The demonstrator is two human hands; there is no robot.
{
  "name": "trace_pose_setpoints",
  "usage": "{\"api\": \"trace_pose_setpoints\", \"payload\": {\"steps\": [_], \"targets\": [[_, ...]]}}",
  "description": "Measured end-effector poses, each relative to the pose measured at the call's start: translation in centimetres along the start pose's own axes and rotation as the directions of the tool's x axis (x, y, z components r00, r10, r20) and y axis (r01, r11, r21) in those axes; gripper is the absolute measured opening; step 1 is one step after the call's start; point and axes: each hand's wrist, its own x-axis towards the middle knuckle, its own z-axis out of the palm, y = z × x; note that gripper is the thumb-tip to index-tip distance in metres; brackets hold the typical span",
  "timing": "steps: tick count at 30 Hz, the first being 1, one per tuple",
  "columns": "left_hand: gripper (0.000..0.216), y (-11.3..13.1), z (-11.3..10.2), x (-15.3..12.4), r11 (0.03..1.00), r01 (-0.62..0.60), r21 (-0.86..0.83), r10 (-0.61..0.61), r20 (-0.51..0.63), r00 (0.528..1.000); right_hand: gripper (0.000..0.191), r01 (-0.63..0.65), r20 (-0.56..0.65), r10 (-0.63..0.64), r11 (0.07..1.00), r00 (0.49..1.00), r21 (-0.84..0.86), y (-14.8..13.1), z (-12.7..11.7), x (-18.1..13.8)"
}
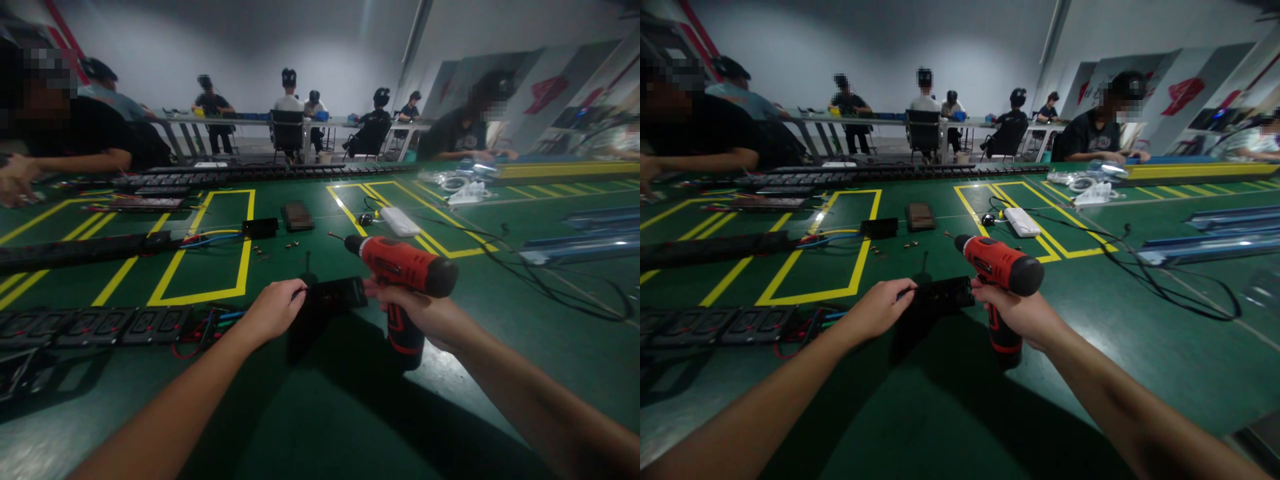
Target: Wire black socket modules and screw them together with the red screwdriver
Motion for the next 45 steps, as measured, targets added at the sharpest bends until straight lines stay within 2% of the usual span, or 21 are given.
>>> {"api": "trace_pose_setpoints", "payload": {"steps": [6,11,14,19,21,26,30,33,38,45], "targets": [[0.022,-0.3,0.4,0.0,1.000,0.001,-0.030,-0.004,-0.090,0.996,0.032,0.017,0.021,-0.017,1.000,1.000,0.002,-0.1,-0.1,0.0],[0.016,-0.8,1.1,0.1,0.985,-0.014,-0.170,-0.016,-0.173,0.985,0.032,0.038,0.055,-0.040,0.999,0.998,0.032,0.0,-0.3,-0.2],[0.025,-0.9,1.3,-0.1,0.976,-0.016,-0.218,-0.030,-0.206,0.978,0.033,0.042,0.073,-0.044,0.999,0.996,0.030,0.4,-0.6,-0.1],[0.037,-1.2,1.2,-0.2,0.973,-0.205,-0.101,0.191,-0.133,0.972,0.032,0.026,0.065,-0.030,0.998,0.997,0.057,0.6,-0.8,0.1],[0.037,-1.3,1.1,-0.2,0.970,-0.230,-0.083,0.222,-0.096,0.970,0.033,0.018,0.052,-0.022,0.997,0.998,0.069,0.5,-0.7,0.2],[0.031,-0.5,1.2,-0.3,0.989,-0.133,-0.067,0.128,-0.074,0.989,0.031,-0.008,0.030,0.006,0.998,1.000,0.062,0.1,-0.6,0.4],[0.036,0.6,1.5,-0.8,0.999,-0.041,-0.001,0.040,-0.054,0.998,0.030,-0.023,0.032,0.021,0.997,0.999,0.069,0.2,-0.7,0.6],[0.048,1.1,1.9,-1.2,0.998,0.041,0.040,-0.039,-0.052,0.998,0.026,-0.006,0.029,0.003,0.997,1.000,0.077,0.2,-0.6,0.6],[0.091,1.3,2.5,-0.9,0.991,0.011,0.132,-0.008,-0.024,1.000,0.028,0.001,0.025,-0.002,0.997,1.000,0.072,0.4,-0.5,0.4],[0.072,1.1,2.2,0.1,0.979,-0.012,0.206,0.024,-0.059,0.998,0.031,0.013,0.047,-0.016,0.997,0.999,0.080,0.8,-0.7,0.7]]}}
